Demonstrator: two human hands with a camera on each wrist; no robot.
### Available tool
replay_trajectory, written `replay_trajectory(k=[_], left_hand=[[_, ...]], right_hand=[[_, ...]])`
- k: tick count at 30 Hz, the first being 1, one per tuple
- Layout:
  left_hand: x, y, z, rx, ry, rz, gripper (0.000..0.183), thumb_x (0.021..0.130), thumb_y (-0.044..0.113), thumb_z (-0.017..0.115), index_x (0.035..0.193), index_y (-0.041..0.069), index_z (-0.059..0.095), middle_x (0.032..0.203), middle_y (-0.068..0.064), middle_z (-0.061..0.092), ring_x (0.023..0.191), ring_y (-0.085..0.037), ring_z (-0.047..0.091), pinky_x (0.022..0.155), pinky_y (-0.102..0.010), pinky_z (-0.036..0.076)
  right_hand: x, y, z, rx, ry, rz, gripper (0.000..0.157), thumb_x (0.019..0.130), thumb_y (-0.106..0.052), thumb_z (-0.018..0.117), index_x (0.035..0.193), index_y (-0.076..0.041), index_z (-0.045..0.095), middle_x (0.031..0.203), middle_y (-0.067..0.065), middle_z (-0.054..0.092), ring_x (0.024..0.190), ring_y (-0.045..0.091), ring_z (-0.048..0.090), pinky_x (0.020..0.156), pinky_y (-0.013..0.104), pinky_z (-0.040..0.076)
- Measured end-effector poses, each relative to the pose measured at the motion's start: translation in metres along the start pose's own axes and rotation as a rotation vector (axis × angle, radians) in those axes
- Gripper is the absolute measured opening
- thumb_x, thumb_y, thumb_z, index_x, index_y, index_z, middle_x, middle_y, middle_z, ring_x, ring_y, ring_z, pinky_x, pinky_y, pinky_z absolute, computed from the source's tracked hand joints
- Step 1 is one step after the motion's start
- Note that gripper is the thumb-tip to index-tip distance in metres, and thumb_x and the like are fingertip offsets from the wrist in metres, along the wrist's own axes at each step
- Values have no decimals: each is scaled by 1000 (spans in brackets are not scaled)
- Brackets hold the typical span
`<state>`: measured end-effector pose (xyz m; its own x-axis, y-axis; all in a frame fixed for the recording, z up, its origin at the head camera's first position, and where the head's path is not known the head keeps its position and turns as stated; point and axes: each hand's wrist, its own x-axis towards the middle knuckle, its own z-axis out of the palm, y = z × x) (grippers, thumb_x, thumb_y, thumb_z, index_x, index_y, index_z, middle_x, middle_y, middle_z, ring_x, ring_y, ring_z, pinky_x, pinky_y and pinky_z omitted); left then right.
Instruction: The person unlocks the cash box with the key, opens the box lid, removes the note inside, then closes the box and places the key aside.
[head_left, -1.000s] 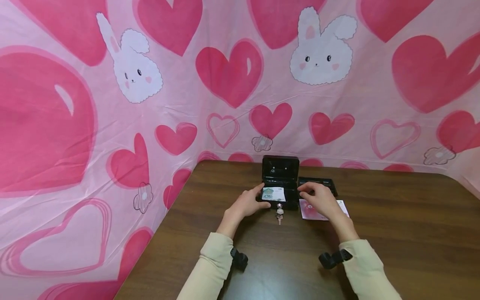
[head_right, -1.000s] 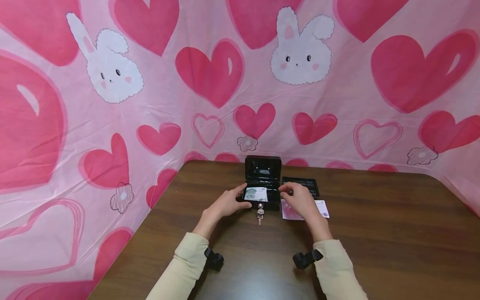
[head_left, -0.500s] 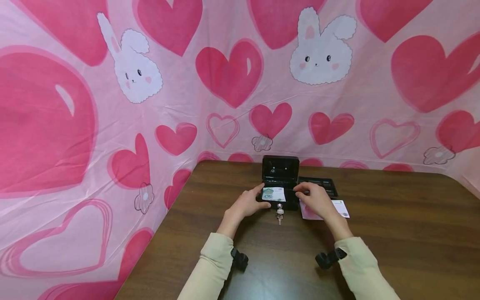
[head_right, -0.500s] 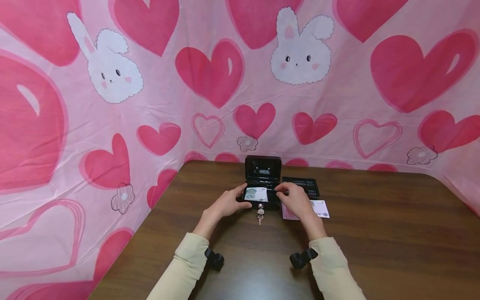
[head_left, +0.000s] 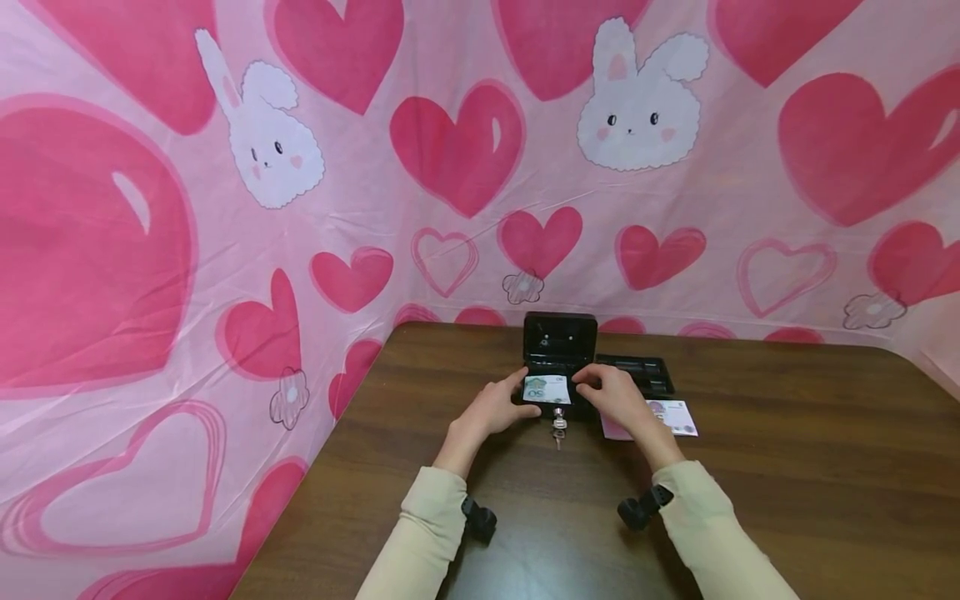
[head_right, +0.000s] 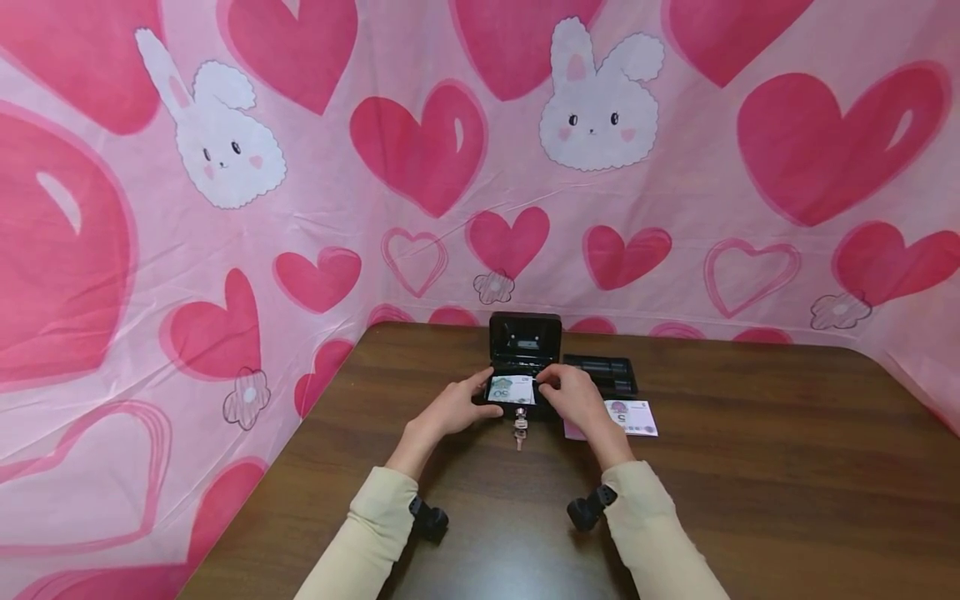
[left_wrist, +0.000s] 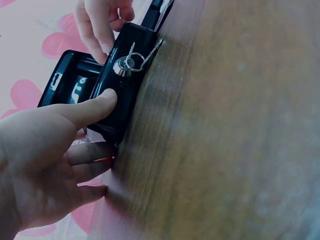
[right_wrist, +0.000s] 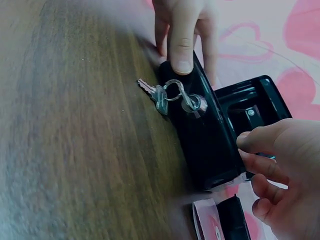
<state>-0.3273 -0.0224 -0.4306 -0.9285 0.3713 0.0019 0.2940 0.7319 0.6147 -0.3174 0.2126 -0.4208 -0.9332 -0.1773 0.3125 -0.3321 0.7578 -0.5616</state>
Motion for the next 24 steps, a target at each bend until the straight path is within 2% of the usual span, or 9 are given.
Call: replay_trajectory(k=[7, 14, 20, 24], left_hand=[[-1, -1, 0, -7, -3, -3, 78, 90, 45, 69, 156, 24, 33, 147, -10, 54, 133, -28, 51, 112, -52, 40], [-1, -1, -1, -8, -1, -2, 78, 90, 45, 69, 156, 23, 33, 147, -10, 54, 133, -29, 51, 112, -53, 40], [1, -3, 0, -4, 1, 20, 79, 90, 44, 70, 156, 21, 34, 143, -10, 57, 130, -26, 55, 111, -48, 42], [2, -4, 1, 4, 10, 34, 79, 90, 44, 71, 156, 19, 34, 140, -11, 60, 128, -24, 57, 110, -44, 43]], right_hand=[[6, -4, 2, -27, -48, 24, 18, 93, -13, 64, 107, -6, 73, 107, 14, 73, 98, 30, 63, 92, 53, 49], [11, -7, 4, -63, -95, 27, 20, 93, -15, 64, 108, -5, 73, 104, 14, 73, 98, 30, 64, 94, 53, 49], [13, -8, 6, -93, -115, 46, 22, 93, -18, 65, 109, -6, 73, 105, 13, 74, 98, 29, 65, 92, 51, 51], [13, -10, 7, -166, -106, 51, 25, 93, -24, 66, 110, -8, 74, 105, 11, 75, 105, 34, 62, 93, 54, 44]])
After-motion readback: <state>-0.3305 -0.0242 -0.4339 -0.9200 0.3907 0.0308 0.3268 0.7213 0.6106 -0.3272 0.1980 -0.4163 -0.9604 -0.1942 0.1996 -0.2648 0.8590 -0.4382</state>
